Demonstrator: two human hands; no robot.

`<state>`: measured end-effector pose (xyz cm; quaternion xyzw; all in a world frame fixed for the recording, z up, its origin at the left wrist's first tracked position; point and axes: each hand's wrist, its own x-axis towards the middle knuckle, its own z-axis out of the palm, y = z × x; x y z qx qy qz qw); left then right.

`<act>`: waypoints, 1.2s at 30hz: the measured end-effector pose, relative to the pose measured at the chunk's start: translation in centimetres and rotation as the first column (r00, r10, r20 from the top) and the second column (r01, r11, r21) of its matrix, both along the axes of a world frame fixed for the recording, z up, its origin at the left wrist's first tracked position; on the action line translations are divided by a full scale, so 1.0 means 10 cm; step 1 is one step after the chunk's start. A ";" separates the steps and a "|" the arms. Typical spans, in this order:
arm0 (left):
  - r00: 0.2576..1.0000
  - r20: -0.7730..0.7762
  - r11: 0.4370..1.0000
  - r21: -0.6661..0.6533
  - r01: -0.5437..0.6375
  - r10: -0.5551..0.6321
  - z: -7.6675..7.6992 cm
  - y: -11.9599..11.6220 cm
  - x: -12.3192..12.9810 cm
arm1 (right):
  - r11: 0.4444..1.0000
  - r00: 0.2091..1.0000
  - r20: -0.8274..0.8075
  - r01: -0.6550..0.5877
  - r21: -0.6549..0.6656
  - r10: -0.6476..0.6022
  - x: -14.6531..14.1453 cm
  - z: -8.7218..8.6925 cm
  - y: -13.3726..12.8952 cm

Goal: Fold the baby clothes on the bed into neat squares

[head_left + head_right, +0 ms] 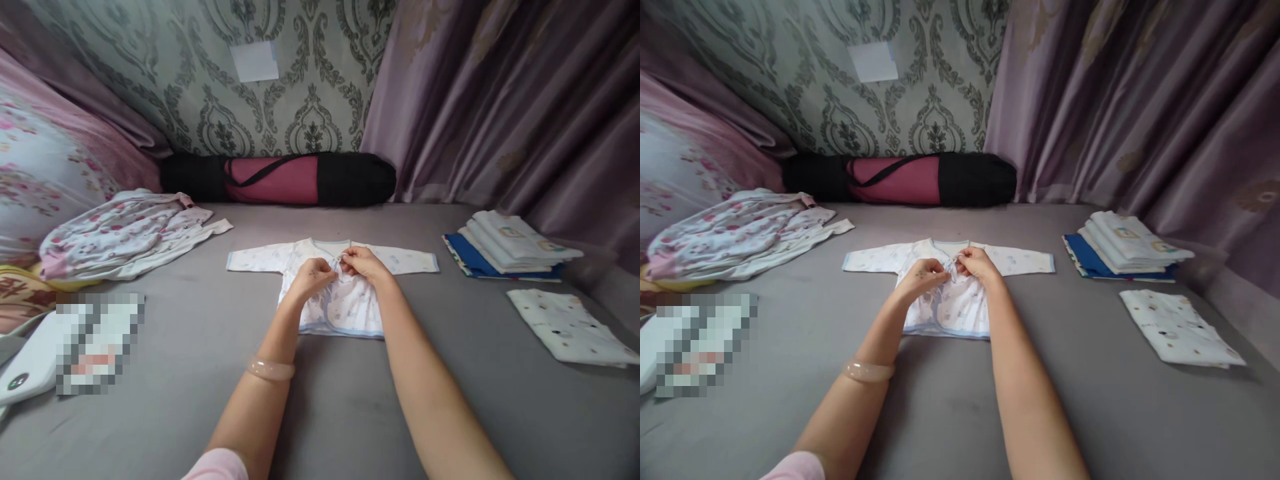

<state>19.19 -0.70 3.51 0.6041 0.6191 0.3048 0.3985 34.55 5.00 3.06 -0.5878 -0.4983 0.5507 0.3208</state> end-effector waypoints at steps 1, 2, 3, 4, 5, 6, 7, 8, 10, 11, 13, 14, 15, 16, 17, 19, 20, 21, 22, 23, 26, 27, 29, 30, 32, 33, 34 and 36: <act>1.000 0.008 1.000 0.001 0.001 -0.001 -0.01 0.00 0.01 | 1.000 1.000 0.006 -0.002 0.005 0.002 0.00 -0.01 0.00; 1.000 0.013 1.000 0.002 -0.003 0.003 -0.02 0.01 0.02 | 1.000 1.000 0.011 -0.004 0.008 0.004 -0.01 -0.01 0.01; 1.000 0.016 1.000 0.004 -0.011 0.011 -0.04 0.01 0.03 | 1.000 1.000 0.013 -0.005 0.011 0.005 -0.01 -0.02 0.01; 1.000 0.020 1.000 0.006 -0.022 0.021 -0.05 0.02 0.03 | 1.000 1.000 0.014 -0.005 0.012 0.004 -0.01 -0.02 0.01; 0.999 0.029 0.999 0.009 -0.034 0.034 -0.07 0.03 0.04 | 1.000 1.000 0.015 -0.001 0.013 0.001 -0.01 -0.02 0.01; 0.998 0.040 0.999 0.013 -0.049 0.048 -0.08 0.03 0.05 | 1.000 1.000 0.014 0.004 0.012 -0.004 -0.01 -0.02 0.01; 0.997 0.049 0.998 0.018 -0.060 0.059 -0.08 0.03 0.05 | 1.000 1.000 0.012 0.010 0.013 -0.010 -0.01 -0.02 0.01; 0.997 0.051 0.998 0.025 -0.065 0.064 -0.08 0.03 0.06 | 1.000 1.000 0.008 0.015 0.015 -0.016 -0.02 -0.02 0.01; 0.998 0.020 0.998 0.042 -0.054 0.054 -0.06 0.02 0.06 | 1.000 1.000 0.005 0.024 0.018 -0.024 -0.02 -0.02 0.01; 0.999 -0.016 0.998 0.050 -0.042 0.043 -0.05 0.01 0.06 | 0.999 1.000 0.004 0.029 0.016 -0.029 -0.03 -0.02 0.00; 0.992 -0.123 0.998 0.063 -0.021 0.029 -0.05 -0.01 0.06 | 0.999 0.999 0.000 0.040 0.004 -0.040 -0.04 -0.01 -0.01; 0.981 -0.192 0.998 0.069 -0.016 0.029 -0.05 -0.02 0.06 | 0.999 0.999 -0.006 0.045 -0.007 -0.045 -0.04 0.00 -0.02; 0.964 -0.264 0.997 0.074 -0.011 0.030 -0.06 -0.03 0.06 | 0.999 0.999 -0.013 0.047 -0.020 -0.047 -0.05 0.01 -0.03; 0.942 -0.334 0.997 0.077 -0.003 0.029 -0.07 -0.03 0.06 | 0.998 0.999 -0.023 0.044 -0.034 -0.045 -0.05 0.03 -0.04; 0.917 -0.397 0.997 0.078 0.006 0.026 -0.08 -0.03 0.06 | 0.998 0.999 -0.033 0.035 -0.046 -0.036 -0.05 0.05 -0.05; 0.872 -0.489 0.996 0.080 0.026 0.016 -0.11 -0.03 0.07 | 0.998 0.998 -0.055 -0.004 -0.060 0.000 -0.02 0.10 -0.07; 0.855 -0.518 0.996 0.082 0.034 0.013 -0.12 -0.03 0.07 | 0.998 0.998 -0.061 -0.020 -0.052 0.017 0.01 0.14 -0.07; 0.842 -0.539 0.996 0.085 0.039 0.014 -0.13 -0.03 0.07 | 0.999 0.998 -0.060 -0.028 -0.029 0.026 0.05 0.18 -0.07; 0.833 -0.552 0.995 0.095 0.041 0.018 -0.13 -0.03 0.06 | 1.000 0.999 -0.048 -0.019 0.004 0.019 0.10 0.22 -0.06; 0.828 -0.560 0.993 0.114 0.043 0.028 -0.12 -0.02 0.06 | 0.999 1.000 -0.027 0.003 0.044 -0.002 0.17 0.27 -0.06; 0.836 -0.544 0.963 0.256 0.083 0.072 -0.05 -0.01 0.05 | 0.992 0.992 0.103 0.061 0.113 -0.073 0.43 0.34 -0.10; 0.845 -0.530 0.944 0.309 0.113 0.072 -0.01 -0.01 0.06 | 0.992 0.983 0.168 0.056 0.112 -0.075 0.52 0.34 -0.14; 0.857 -0.514 0.912 0.365 0.189 0.028 0.04 -0.01 0.10 | 0.996 0.945 0.323 0.018 0.092 -0.047 0.69 0.30 -0.28; 0.856 -0.516 0.903 0.364 0.229 -0.010 0.06 -0.02 0.13 | 0.997 0.915 0.403 -0.002 0.074 -0.028 0.75 0.27 -0.38; 0.839 -0.537 0.895 0.329 0.302 -0.085 0.07 -0.03 0.18 | 0.999 0.835 0.549 -0.035 0.025 0.015 0.82 0.22 -0.61; 0.826 -0.553 0.892 0.310 0.330 -0.113 0.06 -0.03 0.20 | 0.999 0.790 0.611 -0.052 -0.005 0.044 0.82 0.21 -0.74; 0.812 -0.569 0.890 0.292 0.351 -0.133 0.04 -0.03 0.21 | 0.997 0.745 0.663 -0.070 -0.032 0.074 0.82 0.21 -0.86; 0.793 -0.592 0.884 0.280 0.373 -0.147 0.00 -0.04 0.22 | 0.992 0.667 0.735 -0.112 -0.063 0.122 0.78 0.23 -1.06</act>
